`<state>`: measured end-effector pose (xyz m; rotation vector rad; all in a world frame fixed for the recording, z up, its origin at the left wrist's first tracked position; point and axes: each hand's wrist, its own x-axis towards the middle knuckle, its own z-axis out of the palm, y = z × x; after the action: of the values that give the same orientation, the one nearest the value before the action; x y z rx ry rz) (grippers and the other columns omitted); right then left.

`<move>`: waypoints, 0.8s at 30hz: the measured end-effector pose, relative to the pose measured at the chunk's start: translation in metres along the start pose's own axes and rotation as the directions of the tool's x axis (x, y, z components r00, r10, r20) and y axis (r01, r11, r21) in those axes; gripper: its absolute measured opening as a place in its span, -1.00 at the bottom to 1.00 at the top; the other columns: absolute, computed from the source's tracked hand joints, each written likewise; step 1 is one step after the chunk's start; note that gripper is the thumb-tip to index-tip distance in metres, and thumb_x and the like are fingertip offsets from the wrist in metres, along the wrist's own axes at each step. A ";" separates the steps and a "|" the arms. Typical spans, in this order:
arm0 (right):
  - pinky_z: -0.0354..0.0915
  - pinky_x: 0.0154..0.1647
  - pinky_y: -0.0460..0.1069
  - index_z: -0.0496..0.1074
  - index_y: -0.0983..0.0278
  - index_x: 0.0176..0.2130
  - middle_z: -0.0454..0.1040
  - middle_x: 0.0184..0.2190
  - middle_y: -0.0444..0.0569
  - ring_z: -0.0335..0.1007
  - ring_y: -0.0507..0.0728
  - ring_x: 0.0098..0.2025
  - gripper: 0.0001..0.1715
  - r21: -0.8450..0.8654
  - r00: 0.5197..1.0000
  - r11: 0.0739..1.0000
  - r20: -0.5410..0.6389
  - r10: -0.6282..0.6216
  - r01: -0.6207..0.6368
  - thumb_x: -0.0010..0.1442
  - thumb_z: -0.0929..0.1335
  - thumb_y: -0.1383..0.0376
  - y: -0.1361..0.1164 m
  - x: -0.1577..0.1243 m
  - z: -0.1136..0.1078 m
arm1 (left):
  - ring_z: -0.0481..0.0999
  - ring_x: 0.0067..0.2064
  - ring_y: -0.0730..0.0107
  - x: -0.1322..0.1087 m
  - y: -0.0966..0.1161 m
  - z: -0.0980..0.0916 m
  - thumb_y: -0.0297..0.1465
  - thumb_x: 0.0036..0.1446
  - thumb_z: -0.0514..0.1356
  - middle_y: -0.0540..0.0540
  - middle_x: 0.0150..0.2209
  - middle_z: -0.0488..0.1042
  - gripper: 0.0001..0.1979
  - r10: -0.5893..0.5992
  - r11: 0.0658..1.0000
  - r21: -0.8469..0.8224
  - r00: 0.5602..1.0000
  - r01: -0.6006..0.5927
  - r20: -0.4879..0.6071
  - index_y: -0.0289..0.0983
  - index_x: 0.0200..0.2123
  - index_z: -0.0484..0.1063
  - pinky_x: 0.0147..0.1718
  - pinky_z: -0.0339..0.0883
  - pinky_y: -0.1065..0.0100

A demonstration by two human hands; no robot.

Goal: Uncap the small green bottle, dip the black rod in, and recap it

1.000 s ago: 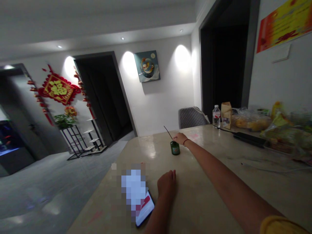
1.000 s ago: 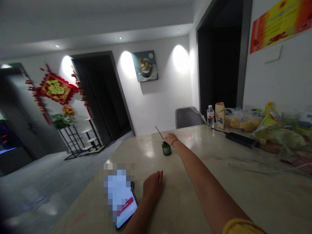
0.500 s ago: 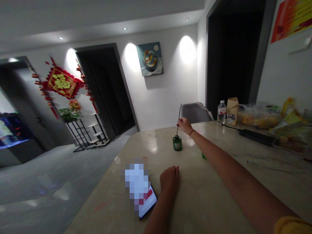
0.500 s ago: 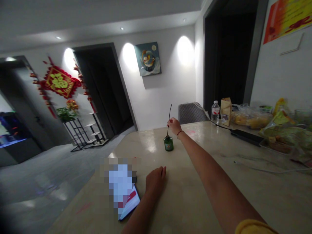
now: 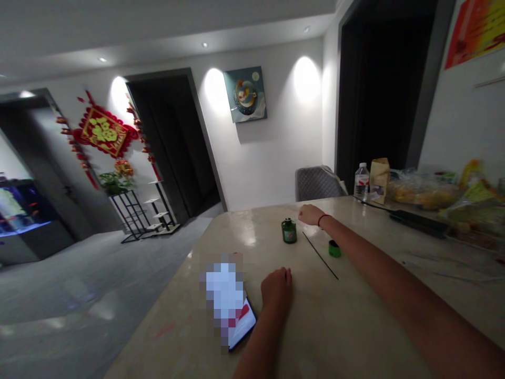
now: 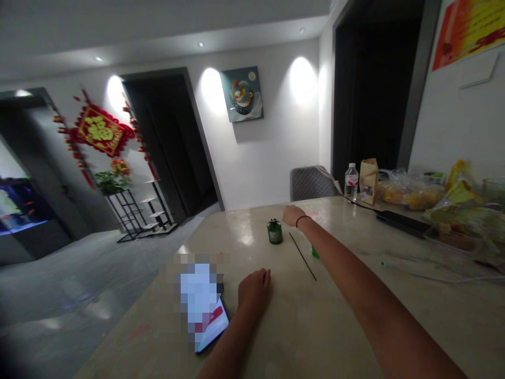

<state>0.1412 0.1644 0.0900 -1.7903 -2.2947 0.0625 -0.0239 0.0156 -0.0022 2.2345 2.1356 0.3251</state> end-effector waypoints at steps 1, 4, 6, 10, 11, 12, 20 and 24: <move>0.23 -0.12 0.00 0.44 0.42 -0.23 0.44 -0.18 0.23 0.35 0.19 -0.10 -0.68 -0.010 0.999 0.999 -0.017 -0.039 0.039 0.08 0.21 0.37 -0.007 0.001 0.003 | 0.44 -0.30 0.37 0.000 0.000 0.000 -0.24 0.18 -0.25 -0.09 -0.35 0.47 -0.56 -0.001 1.000 0.002 1.000 0.001 0.001 -0.23 -0.32 0.38 -0.41 0.13 0.39; 0.17 -0.06 -0.04 0.41 0.30 -0.12 0.39 -0.08 0.11 0.29 0.14 -0.03 -0.63 -0.031 0.994 0.994 -0.008 -0.109 0.109 0.10 0.18 0.37 -0.021 0.004 0.013 | 0.44 -0.30 0.36 0.000 0.000 0.001 -0.23 0.18 -0.25 -0.09 -0.35 0.47 -0.56 0.007 1.000 0.003 1.000 -0.007 -0.009 -0.23 -0.32 0.38 -0.41 0.13 0.39; 0.17 -0.07 -0.03 0.40 0.26 -0.09 0.38 -0.05 0.08 0.28 0.15 -0.03 -0.60 -0.054 0.991 0.989 -0.001 -0.136 0.135 0.10 0.17 0.37 -0.025 0.004 0.017 | 0.44 -0.30 0.36 0.000 -0.001 0.002 -0.23 0.18 -0.26 -0.09 -0.34 0.47 -0.56 0.012 1.000 0.004 1.000 -0.012 -0.016 -0.23 -0.32 0.38 -0.41 0.13 0.39; 0.19 -0.10 -0.04 0.44 0.25 -0.14 0.42 -0.11 0.06 0.30 0.15 -0.05 -0.62 -0.092 0.989 0.985 -0.009 -0.147 0.146 0.09 0.17 0.38 -0.025 0.007 0.019 | 0.44 -0.31 0.36 0.001 -0.002 0.003 -0.24 0.18 -0.26 -0.10 -0.35 0.47 -0.55 0.008 1.000 -0.003 1.000 -0.008 -0.017 -0.23 -0.32 0.39 -0.40 0.13 0.38; 0.19 -0.10 -0.05 0.45 0.26 -0.15 0.44 -0.13 0.07 0.31 0.14 -0.06 -0.62 -0.098 0.989 0.985 -0.015 -0.144 0.142 0.09 0.18 0.39 -0.025 0.008 0.018 | 0.44 -0.31 0.36 0.001 -0.002 0.003 -0.24 0.18 -0.26 -0.10 -0.35 0.47 -0.55 0.007 1.000 -0.006 1.000 -0.007 -0.019 -0.23 -0.32 0.39 -0.41 0.13 0.38; 0.19 -0.10 -0.06 0.46 0.28 -0.16 0.45 -0.14 0.08 0.32 0.13 -0.07 -0.63 -0.104 0.990 0.985 -0.021 -0.141 0.138 0.09 0.18 0.39 -0.026 0.010 0.017 | 0.44 -0.31 0.36 0.001 -0.002 0.003 -0.23 0.18 -0.26 -0.09 -0.36 0.47 -0.55 0.006 1.000 -0.009 1.000 -0.006 -0.022 -0.23 -0.33 0.39 -0.41 0.13 0.39; 0.23 -0.20 -0.14 0.51 0.37 -0.29 0.50 -0.26 0.13 0.40 0.10 -0.18 -0.73 -0.126 0.988 0.980 0.019 -0.154 0.155 0.02 0.26 0.43 -0.033 0.028 0.010 | 0.44 -0.32 0.36 0.000 -0.001 0.002 -0.18 0.19 -0.30 -0.09 -0.38 0.47 -0.48 0.000 1.000 -0.022 1.000 0.000 -0.022 -0.23 -0.35 0.40 -0.41 0.13 0.38; 0.25 -0.22 -0.12 0.50 0.43 -0.30 0.49 -0.25 0.20 0.41 0.14 -0.19 -0.74 -0.147 0.987 0.976 0.060 -0.152 0.159 -0.01 0.28 0.44 -0.038 0.037 0.006 | 0.44 -0.31 0.37 -0.002 -0.001 0.000 -0.14 0.18 -0.33 -0.10 -0.37 0.47 -0.44 0.014 0.999 -0.035 1.000 -0.014 -0.014 -0.24 -0.35 0.40 -0.39 0.14 0.38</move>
<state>0.0950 0.1913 0.0967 -1.6867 -2.5278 -0.0991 -0.0244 0.0140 -0.0029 2.2356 2.1045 0.3769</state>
